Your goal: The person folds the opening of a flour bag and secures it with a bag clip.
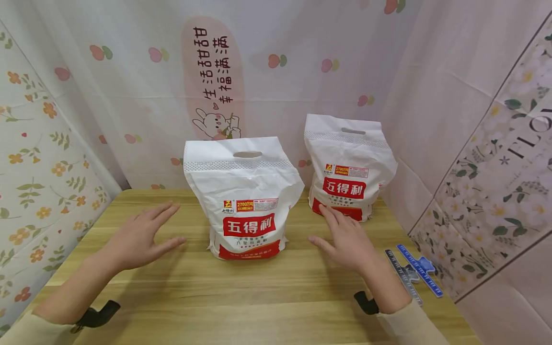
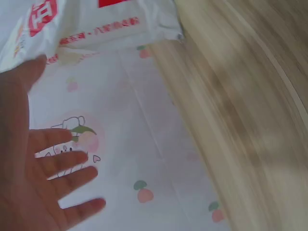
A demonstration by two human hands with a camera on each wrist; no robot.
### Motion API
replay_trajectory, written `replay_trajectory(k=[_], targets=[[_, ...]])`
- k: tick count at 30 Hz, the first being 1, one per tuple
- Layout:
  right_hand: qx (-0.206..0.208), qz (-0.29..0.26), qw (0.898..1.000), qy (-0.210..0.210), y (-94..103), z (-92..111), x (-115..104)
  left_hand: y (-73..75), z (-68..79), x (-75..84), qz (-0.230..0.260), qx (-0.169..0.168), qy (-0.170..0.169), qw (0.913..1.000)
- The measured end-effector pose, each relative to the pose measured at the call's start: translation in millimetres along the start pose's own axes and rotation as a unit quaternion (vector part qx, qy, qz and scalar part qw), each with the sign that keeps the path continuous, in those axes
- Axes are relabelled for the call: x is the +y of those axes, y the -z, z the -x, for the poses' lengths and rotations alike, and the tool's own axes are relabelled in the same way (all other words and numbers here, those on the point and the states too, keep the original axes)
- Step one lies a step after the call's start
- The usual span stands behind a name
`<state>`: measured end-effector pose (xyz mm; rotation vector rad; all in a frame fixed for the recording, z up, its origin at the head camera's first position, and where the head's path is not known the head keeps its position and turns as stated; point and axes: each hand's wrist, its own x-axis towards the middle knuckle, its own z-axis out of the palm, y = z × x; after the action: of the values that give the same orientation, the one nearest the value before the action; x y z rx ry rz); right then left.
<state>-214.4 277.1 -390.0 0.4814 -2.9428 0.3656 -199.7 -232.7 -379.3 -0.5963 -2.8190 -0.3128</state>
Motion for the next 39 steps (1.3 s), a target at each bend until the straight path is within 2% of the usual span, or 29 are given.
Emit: replay_trajectory(k=[4, 9, 12, 15, 21, 25, 30, 35, 39], targets=[[0.036, -0.053, 0.998, -0.010, 1.5, 0, -3, 2.9, -1.3, 4.8, 0.046, 0.074, -0.019, 0.9960], [0.085, -0.134, 0.987, -0.005, 1.5, -2, -6, 10.0, -4.2, 13.1, 0.103, 0.163, -0.057, 0.9796], [0.108, -0.168, 0.980, -0.008, 2.9, -5, -9, 17.2, -9.0, 20.1, 0.125, 0.201, -0.083, 0.9680], [0.119, -0.195, 0.973, -0.009, 5.5, -9, -11, 25.8, -15.9, 28.4, 0.138, 0.223, -0.104, 0.9595], [0.135, -0.229, 0.964, 0.000, 11.1, -17, -14, 44.1, -36.8, 45.0, 0.152, 0.246, -0.149, 0.9458], [0.157, -0.236, 0.959, 0.015, 14.8, -24, -17, 58.6, -52.7, 58.0, 0.153, 0.251, -0.168, 0.9408], [0.173, -0.247, 0.953, 0.018, 20.9, -33, -22, 76.0, -75.6, 75.6, 0.170, 0.239, -0.177, 0.9394], [0.171, -0.251, 0.953, 0.006, 26.5, -38, -28, 87.2, -98.2, 91.8, 0.191, 0.231, -0.185, 0.9357], [0.172, -0.250, 0.953, 0.001, 29.4, -42, -29, 95.4, -114.1, 103.1, 0.191, 0.207, -0.180, 0.9425]])
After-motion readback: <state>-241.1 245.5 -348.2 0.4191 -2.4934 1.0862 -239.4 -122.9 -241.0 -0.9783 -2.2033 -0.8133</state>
